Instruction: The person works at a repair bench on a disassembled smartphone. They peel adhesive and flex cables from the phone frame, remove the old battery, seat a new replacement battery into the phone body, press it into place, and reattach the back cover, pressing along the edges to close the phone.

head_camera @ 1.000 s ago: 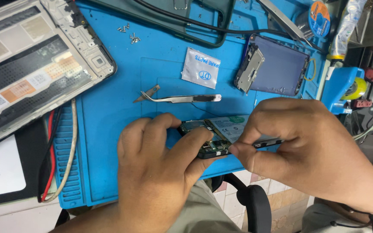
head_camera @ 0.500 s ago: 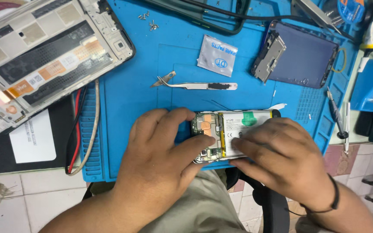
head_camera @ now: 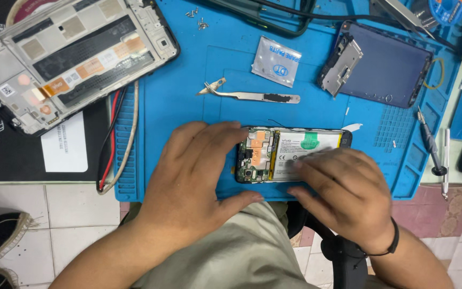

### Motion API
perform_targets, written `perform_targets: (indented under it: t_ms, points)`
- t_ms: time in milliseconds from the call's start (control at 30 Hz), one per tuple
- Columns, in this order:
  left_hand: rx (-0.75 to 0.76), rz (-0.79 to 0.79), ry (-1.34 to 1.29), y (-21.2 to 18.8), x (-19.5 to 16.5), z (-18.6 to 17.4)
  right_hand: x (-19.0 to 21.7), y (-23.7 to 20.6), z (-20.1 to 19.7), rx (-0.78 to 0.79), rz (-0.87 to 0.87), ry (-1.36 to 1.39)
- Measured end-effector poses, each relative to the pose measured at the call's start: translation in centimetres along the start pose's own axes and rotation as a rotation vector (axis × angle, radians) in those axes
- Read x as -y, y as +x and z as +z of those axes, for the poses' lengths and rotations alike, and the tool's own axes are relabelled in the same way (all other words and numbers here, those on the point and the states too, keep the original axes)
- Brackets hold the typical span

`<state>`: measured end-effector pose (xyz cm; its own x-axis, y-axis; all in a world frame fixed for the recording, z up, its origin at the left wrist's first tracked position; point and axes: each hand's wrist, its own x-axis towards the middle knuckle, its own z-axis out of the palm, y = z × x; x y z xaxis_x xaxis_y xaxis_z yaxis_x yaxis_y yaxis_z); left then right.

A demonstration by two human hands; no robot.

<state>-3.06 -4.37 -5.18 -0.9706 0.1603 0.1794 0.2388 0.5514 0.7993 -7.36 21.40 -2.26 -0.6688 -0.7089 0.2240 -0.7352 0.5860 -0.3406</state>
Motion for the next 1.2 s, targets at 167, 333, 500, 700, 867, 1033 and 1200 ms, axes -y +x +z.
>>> perform_targets:
  t_ms: [167, 333, 500, 700, 867, 1033, 1200]
  points:
    - [0.002, -0.025, -0.007, -0.1, -0.1, 0.0, -0.1, 1.0, -0.9, 0.041, 0.046, -0.093]
    - [-0.005, -0.002, -0.008, -0.3, 0.1, 0.1, 0.6, 2.8, 0.3, 0.111, -0.085, -0.138]
    - [-0.002, 0.019, -0.008, -0.6, 0.4, 0.1, 0.3, 4.3, 0.6, 0.165, -0.121, -0.127]
    - [0.023, 0.045, -0.014, -0.4, 0.7, -0.1, 0.5, 4.5, 0.6, 0.203, -0.074, -0.079]
    - [0.03, 0.053, -0.013, -0.4, 0.7, -0.2, -0.1, 4.4, 0.2, 0.23, -0.048, -0.027]
    - [0.026, 0.042, -0.019, -0.6, 0.7, -0.1, 0.0, 4.0, 0.2, 0.2, -0.016, -0.022]
    - [0.028, 0.059, 0.023, -0.5, 0.5, 0.0, 0.0, 3.4, 0.6, 0.219, 0.011, -0.022]
